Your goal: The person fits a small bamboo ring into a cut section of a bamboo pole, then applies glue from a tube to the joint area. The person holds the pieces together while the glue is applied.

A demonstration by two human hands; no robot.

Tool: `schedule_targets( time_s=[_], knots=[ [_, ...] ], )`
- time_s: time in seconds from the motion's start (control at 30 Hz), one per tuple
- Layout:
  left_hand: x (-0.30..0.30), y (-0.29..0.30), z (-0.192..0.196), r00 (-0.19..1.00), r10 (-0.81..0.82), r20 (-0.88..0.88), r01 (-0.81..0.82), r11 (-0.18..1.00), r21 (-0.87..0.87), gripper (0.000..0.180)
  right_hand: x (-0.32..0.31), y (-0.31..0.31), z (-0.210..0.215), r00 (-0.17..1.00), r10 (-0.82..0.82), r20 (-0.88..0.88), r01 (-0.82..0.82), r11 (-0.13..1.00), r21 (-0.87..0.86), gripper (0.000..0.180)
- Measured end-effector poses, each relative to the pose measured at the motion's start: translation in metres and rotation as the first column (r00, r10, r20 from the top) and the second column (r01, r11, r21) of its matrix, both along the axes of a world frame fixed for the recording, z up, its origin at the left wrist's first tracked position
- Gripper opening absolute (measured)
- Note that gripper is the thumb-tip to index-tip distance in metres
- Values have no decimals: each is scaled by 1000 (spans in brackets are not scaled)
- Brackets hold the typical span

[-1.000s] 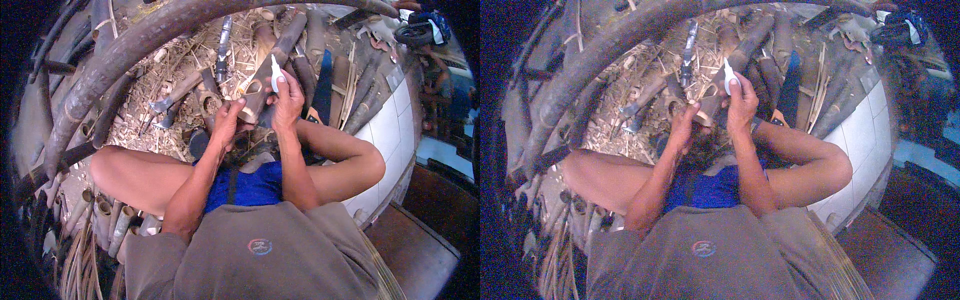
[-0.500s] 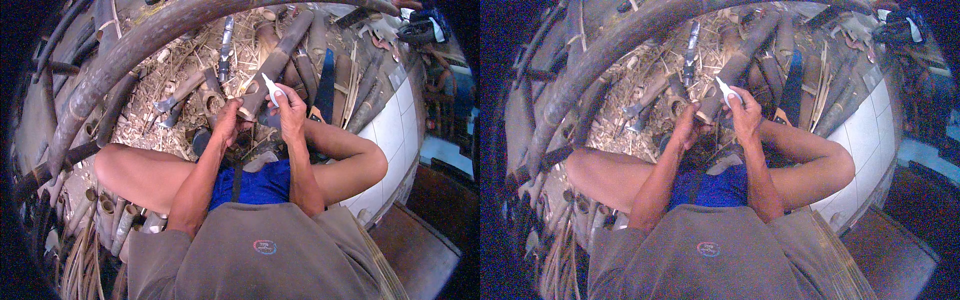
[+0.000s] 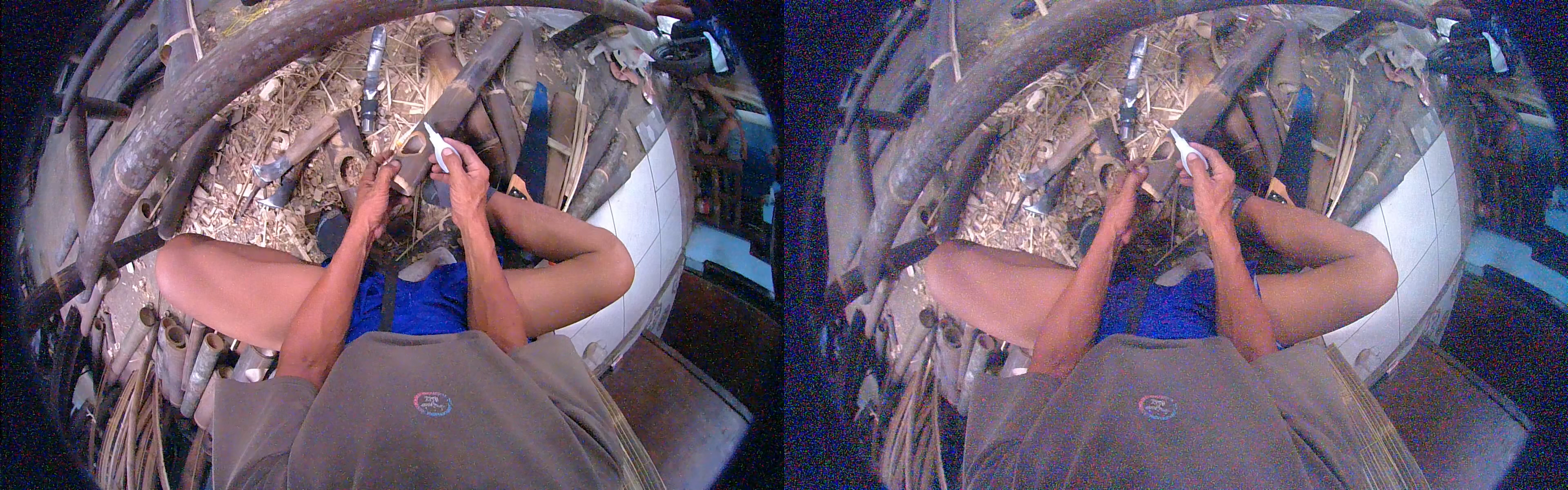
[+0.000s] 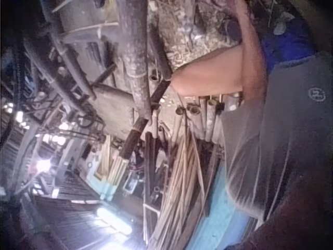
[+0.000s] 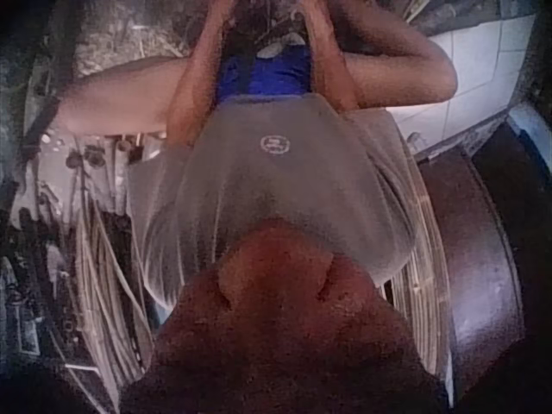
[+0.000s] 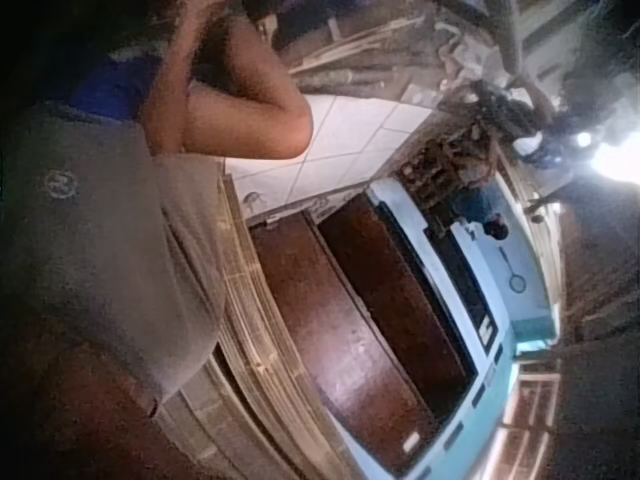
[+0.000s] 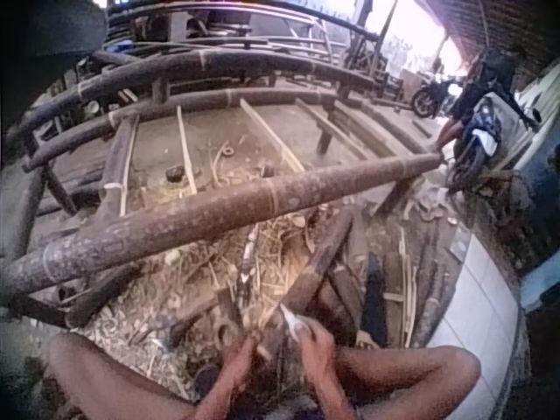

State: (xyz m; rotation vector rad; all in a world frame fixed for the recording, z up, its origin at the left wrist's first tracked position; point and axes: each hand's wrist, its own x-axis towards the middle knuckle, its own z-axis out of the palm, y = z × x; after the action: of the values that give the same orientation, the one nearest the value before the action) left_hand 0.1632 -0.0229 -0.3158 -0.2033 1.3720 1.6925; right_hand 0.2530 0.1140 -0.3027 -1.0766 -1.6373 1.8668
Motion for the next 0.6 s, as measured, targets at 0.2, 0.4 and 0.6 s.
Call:
schedule_targets(
  time_s=[0.2,0.4,0.6],
  knots=[
    [0,-1,-20,897,-45,-441,15,997,-70,43,11,4,9,995,18,97,-26,996,87,30],
    [1,0,-20,792,-61,-607,-2,995,-103,42,20,9,10,966,79,245,-126,975,184,29],
    [4,2,-8,873,-81,-482,17,991,-136,39,20,3,19,944,114,309,-190,955,228,27]
  ],
)
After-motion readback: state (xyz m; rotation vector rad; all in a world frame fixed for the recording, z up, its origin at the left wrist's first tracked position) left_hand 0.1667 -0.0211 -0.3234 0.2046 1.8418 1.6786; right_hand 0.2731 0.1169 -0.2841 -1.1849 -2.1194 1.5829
